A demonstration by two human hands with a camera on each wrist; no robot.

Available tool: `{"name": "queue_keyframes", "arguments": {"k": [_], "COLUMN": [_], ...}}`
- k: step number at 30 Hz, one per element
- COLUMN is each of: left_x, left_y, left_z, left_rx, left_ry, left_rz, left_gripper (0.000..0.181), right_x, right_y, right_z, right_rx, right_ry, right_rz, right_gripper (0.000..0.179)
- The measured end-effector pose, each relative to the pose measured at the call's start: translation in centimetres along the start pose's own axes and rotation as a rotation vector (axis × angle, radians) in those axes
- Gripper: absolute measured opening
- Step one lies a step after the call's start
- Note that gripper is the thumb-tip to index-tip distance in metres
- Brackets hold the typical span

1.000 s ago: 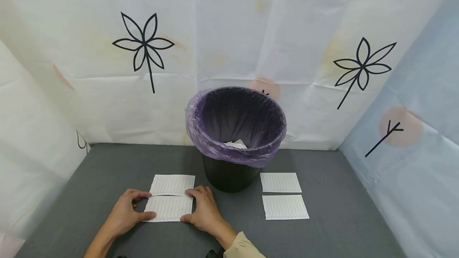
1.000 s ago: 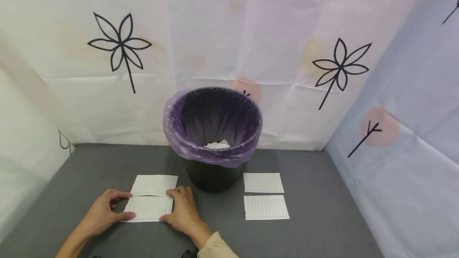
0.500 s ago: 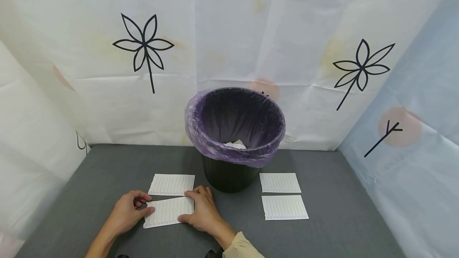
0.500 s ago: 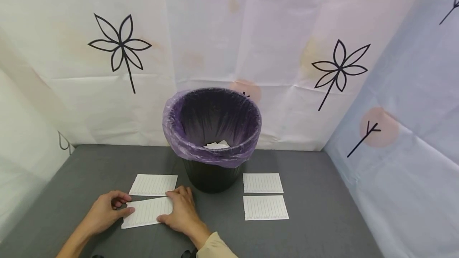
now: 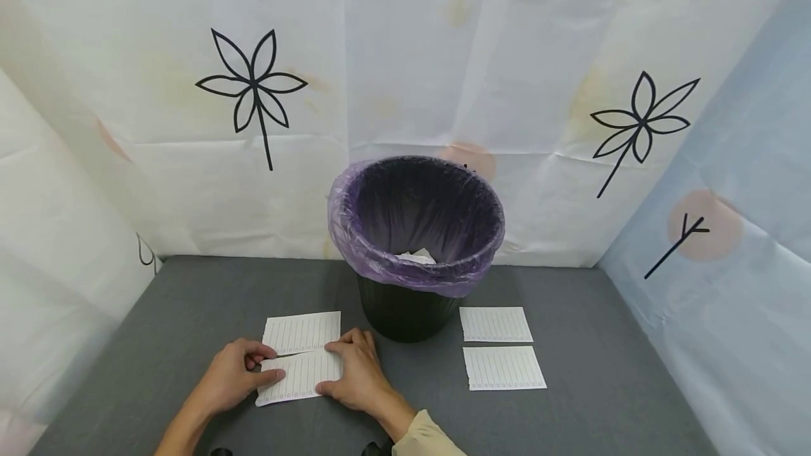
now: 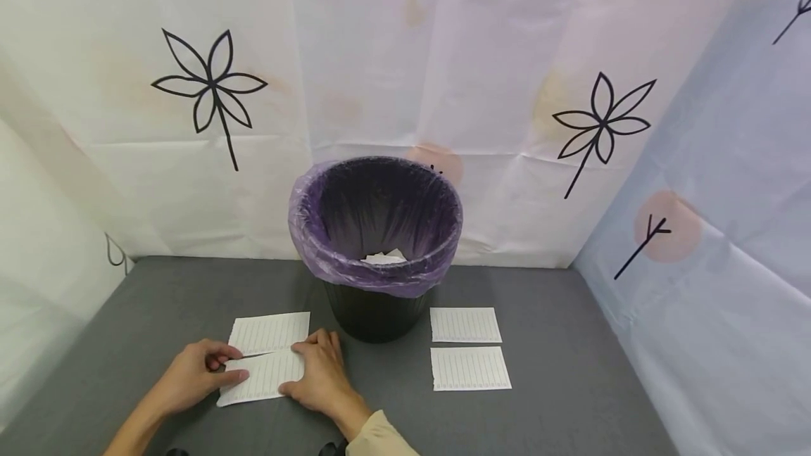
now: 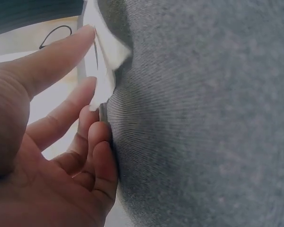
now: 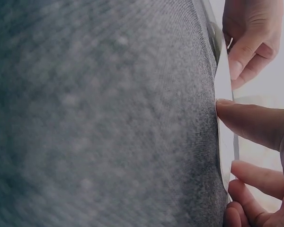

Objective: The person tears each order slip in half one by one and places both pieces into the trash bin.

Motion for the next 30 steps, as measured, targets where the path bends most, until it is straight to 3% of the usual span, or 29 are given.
{"name": "queue_keyframes", "arguments": {"k": [19,30], "left_x": [-0.31,-0.45], "left_y": [0.81,0.80], "left_z": [0.79,0.64], "left_rx": [0.003,-0.021], "left_ry": [0.009,-0.032], "left_rz": [-0.018,-0.053], "left_gripper": [0.037,0.025], "right_x": [0.13,-0.08], "right_y": [-0.01,-0.06], "right_z": [0.05,0.10], "right_rx": [0.000,-0.054], "right_ry": [-0.021,0.000], "right_rz": [0.007,0.071], "right_gripper": [0.062,0.047]}}
Point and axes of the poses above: each hand's wrist, its own z-axis towards the middle knuckle, its own x-axis out of the back of the hand, y = z × x, the point moved 1 cm from there along z, towards the middle knuckle, and after that the axes turned 3 degrees about -z, right-handed, at the moved point
